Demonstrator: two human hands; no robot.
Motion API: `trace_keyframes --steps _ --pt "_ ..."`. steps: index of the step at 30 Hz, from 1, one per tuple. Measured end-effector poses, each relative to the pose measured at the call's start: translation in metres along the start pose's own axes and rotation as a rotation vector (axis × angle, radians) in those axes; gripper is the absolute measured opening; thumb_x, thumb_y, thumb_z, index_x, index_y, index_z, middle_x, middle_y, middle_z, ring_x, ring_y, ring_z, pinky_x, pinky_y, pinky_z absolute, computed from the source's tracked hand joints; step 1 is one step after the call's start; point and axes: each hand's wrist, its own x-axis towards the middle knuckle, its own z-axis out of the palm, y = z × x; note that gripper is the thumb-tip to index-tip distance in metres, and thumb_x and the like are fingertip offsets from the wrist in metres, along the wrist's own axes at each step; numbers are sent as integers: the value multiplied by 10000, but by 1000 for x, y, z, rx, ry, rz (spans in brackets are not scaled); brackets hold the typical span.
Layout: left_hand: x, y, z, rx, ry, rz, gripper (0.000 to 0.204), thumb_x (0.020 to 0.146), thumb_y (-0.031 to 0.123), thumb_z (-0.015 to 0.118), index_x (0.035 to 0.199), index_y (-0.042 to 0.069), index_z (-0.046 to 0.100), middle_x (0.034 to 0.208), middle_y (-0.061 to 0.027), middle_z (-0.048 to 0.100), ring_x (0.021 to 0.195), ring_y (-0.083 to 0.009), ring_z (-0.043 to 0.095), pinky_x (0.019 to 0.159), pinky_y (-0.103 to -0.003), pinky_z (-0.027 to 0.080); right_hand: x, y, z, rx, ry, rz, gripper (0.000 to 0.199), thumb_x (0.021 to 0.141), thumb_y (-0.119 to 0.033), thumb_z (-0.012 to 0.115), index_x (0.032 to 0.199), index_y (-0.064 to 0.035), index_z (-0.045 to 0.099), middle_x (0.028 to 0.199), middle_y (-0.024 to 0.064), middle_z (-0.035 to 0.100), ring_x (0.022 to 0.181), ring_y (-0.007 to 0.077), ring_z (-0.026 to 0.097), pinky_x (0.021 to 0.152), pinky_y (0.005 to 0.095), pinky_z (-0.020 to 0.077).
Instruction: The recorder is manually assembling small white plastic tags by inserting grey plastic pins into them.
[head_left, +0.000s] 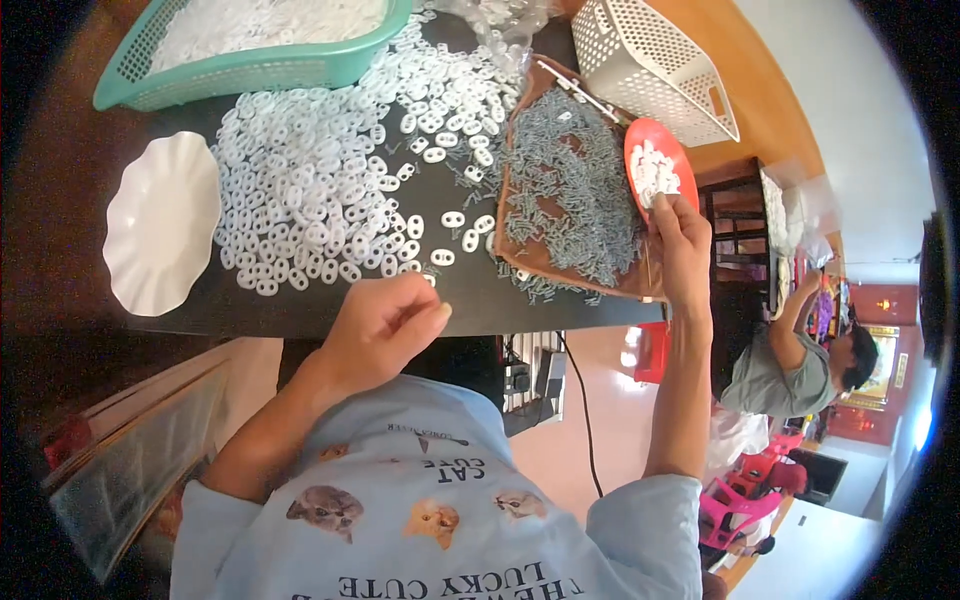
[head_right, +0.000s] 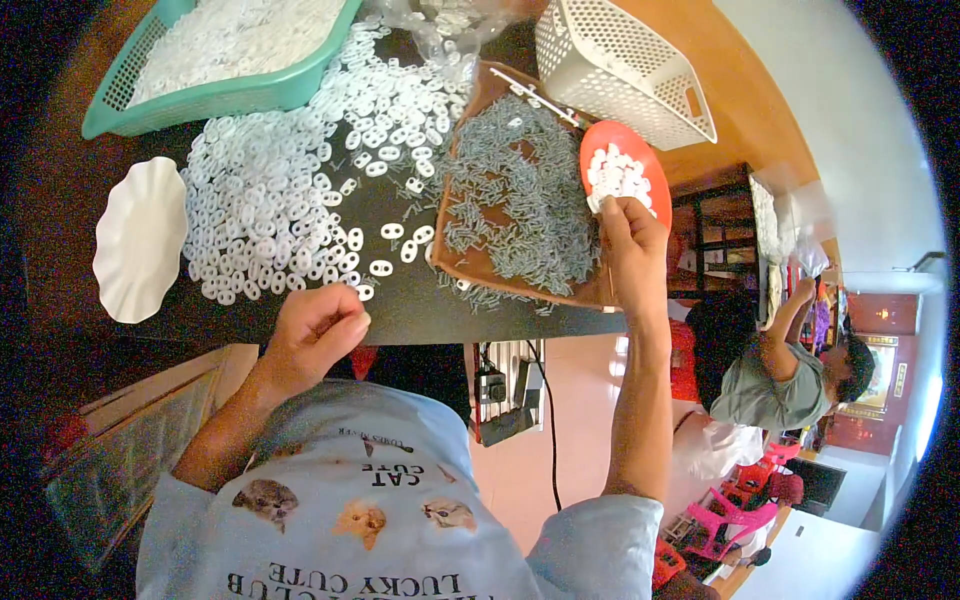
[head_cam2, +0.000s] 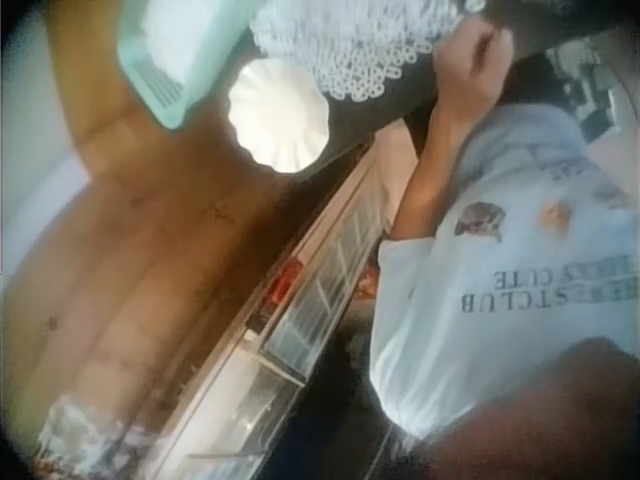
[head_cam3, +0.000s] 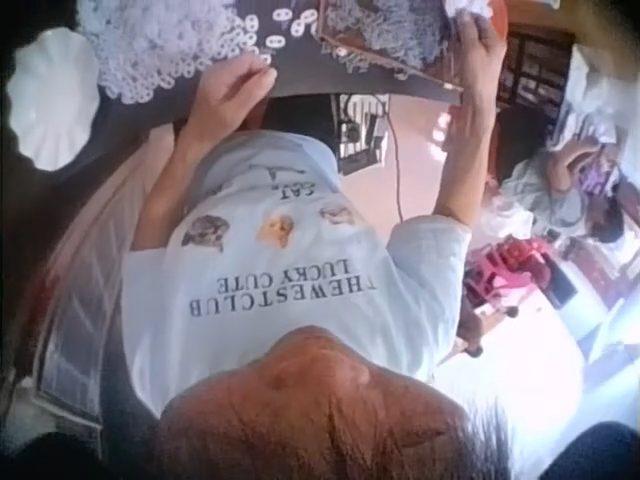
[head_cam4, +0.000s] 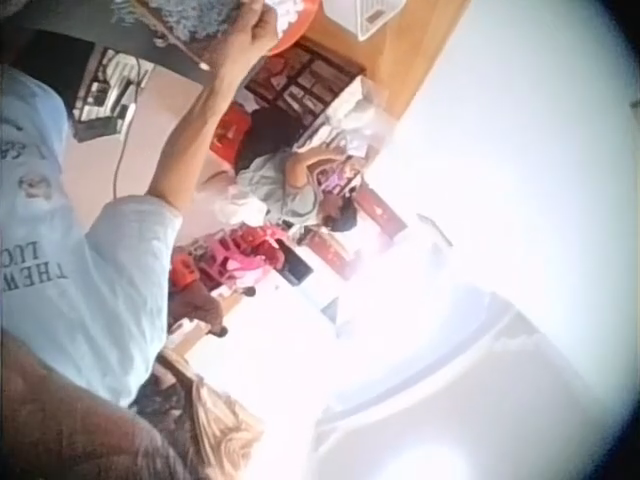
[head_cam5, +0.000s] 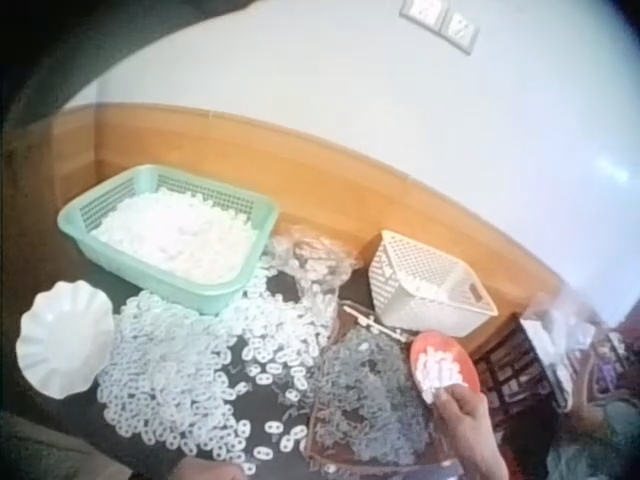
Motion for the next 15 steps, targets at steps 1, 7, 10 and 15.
trace_keyframes --steps 1,7,10,15 --pt "0 -1 0 5 5 -2 191 893 130 610 757 16 540 566 30 446 525 -35 380 460 -235 318 2 2 -3 -1 3 -3 224 972 -219 536 834 -50 587 640 -83 431 541 2 325 480 182 234" --pt "1 -1 0 15 6 8 194 892 120 606 745 14 538 572 32 450 527 -32 377 460 -232 311 8 5 -8 112 4 20 201 973 -213 535 851 -68 603 642 -83 451 525 4 334 463 178 234" --pt "0 0 0 8 2 -13 170 869 122 595 744 31 524 591 20 434 520 -63 381 474 -249 307 11 14 -13 184 6 67 192 970 -211 541 848 -79 608 640 -79 459 515 6 331 454 180 238" --pt "-1 -6 -1 39 4 53 206 898 139 608 749 14 540 575 24 447 528 -41 377 461 -238 316 25 19 -25 -285 94 -91 219 945 -180 566 919 22 647 687 -37 522 580 27 420 501 211 327"
